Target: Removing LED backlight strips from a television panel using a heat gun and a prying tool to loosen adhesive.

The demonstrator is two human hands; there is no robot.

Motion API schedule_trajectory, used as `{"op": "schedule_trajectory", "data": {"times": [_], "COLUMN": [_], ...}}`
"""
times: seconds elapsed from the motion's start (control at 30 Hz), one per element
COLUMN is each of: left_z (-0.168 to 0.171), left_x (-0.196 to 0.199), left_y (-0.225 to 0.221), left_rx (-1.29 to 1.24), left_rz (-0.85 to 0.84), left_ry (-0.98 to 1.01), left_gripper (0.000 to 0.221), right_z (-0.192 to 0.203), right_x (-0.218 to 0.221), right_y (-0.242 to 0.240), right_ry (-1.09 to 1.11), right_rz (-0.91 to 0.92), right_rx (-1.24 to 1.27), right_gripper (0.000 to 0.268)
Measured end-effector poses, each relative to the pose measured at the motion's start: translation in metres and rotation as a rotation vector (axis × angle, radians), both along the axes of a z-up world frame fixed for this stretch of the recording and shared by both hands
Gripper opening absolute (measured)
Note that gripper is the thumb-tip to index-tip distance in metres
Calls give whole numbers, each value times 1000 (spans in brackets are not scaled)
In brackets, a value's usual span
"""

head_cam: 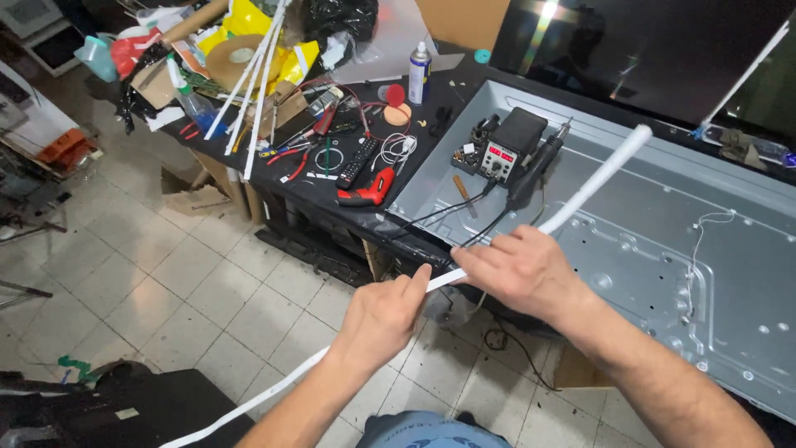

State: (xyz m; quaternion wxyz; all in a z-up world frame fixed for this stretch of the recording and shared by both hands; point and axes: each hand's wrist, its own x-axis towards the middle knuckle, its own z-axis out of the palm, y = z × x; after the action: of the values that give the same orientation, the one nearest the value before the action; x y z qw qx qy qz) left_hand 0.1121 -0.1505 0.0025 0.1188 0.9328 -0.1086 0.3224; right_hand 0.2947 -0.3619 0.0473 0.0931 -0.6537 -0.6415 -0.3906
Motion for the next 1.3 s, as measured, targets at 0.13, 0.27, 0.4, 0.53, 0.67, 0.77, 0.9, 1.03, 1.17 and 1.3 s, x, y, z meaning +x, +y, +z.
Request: {"op": "schedule_trajectory", "data": {"times": [0.13, 0.27, 0.4, 0.53, 0.67, 0.77, 0.9, 1.03, 1.17, 1.3], "left_z": [-1, -5, -23, -44, -46, -54, -80, -116, -162, -193], "left_x": [0, 3, 10, 21, 53, 77, 121, 183, 256, 312], "left_y": [7, 0, -25, -56, -80, -100, -114, -100, -112, -126], "left_rx": [154, 175, 170, 178, 255, 256, 223, 117, 9, -19], "left_rz": [0, -30, -71, -118, -118, -179, -197, -211, -207, -145], "left_ry": [77, 137, 221, 255, 287, 311, 330, 363, 367, 502], "left_gripper": [40, 36, 47, 54, 37, 27, 35, 27, 17, 20], "right_z": [35, 0, -14, -13, -75, -107, -135, -178, -209, -263], "right_x": [3, 16, 17, 17, 43, 51, 79, 103, 117, 145], "right_y": [-11, -31, -57, -96, -176, -231, -330, -422, -442, -459], "right_ry": [51, 26, -71, -9, 90, 377, 584, 583, 740, 826], "right_rz": [-1, -29, 16, 11, -112, -180, -779, -1055, -1087, -1171], "right_rx": [-69, -29, 63, 10, -133, -304, -624, -440, -462, -423], "right_gripper": [56, 42, 45, 42, 74, 39, 32, 49, 49, 45]}}
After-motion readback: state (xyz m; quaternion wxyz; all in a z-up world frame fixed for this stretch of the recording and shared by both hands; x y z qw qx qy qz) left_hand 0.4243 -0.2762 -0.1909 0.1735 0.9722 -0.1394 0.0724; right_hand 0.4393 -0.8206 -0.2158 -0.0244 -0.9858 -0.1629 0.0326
